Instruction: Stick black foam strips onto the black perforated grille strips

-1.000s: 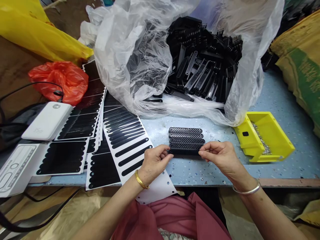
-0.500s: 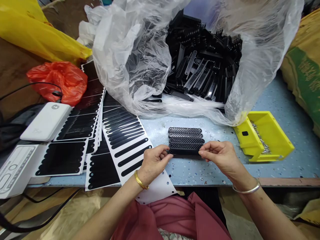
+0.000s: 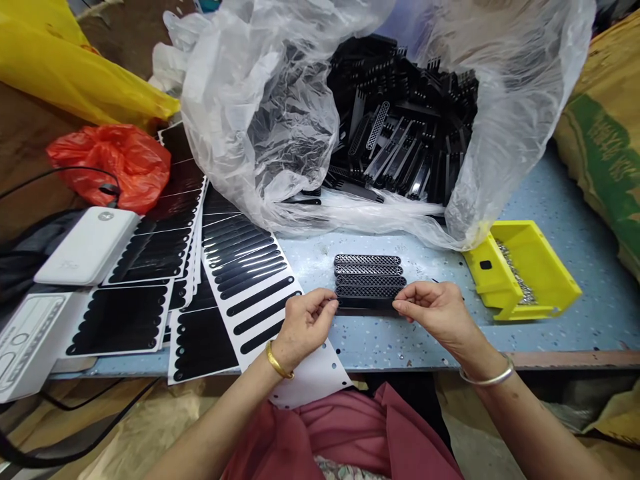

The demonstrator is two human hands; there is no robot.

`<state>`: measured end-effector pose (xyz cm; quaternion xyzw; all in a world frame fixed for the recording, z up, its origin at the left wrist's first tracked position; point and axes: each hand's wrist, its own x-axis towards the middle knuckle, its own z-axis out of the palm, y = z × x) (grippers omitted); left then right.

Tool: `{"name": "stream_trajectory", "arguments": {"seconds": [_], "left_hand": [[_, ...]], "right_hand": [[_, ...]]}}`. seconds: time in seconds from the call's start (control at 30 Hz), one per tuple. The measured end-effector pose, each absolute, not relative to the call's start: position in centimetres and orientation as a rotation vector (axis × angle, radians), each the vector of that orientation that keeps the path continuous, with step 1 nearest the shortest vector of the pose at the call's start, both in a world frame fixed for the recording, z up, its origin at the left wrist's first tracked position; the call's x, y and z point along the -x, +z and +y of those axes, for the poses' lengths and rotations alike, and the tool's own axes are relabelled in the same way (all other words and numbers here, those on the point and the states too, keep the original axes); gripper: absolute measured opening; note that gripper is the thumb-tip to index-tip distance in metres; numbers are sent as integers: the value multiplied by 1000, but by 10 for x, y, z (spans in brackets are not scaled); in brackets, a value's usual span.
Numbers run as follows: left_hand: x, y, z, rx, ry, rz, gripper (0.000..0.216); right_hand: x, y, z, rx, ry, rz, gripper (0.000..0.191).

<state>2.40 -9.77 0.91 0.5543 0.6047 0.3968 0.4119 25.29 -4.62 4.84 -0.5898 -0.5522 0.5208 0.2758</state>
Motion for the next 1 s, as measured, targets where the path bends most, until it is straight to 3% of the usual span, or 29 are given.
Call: {"name": "stream_trajectory", "arguments": {"seconds": [0.1, 0.63, 1.0], "left_hand": [[-24, 12, -94, -1338, 954, 1510, 23], [-27, 13, -91, -1170, 977, 1445, 12], [-29, -2, -88, -1237, 967, 1492, 18]], "right_hand": [[-253, 48, -46, 1590, 1401, -1472, 20], [-254, 45, -47, 1572, 1347, -1543, 17], [-256, 43, -45, 1667, 1327, -1524, 18]]}}
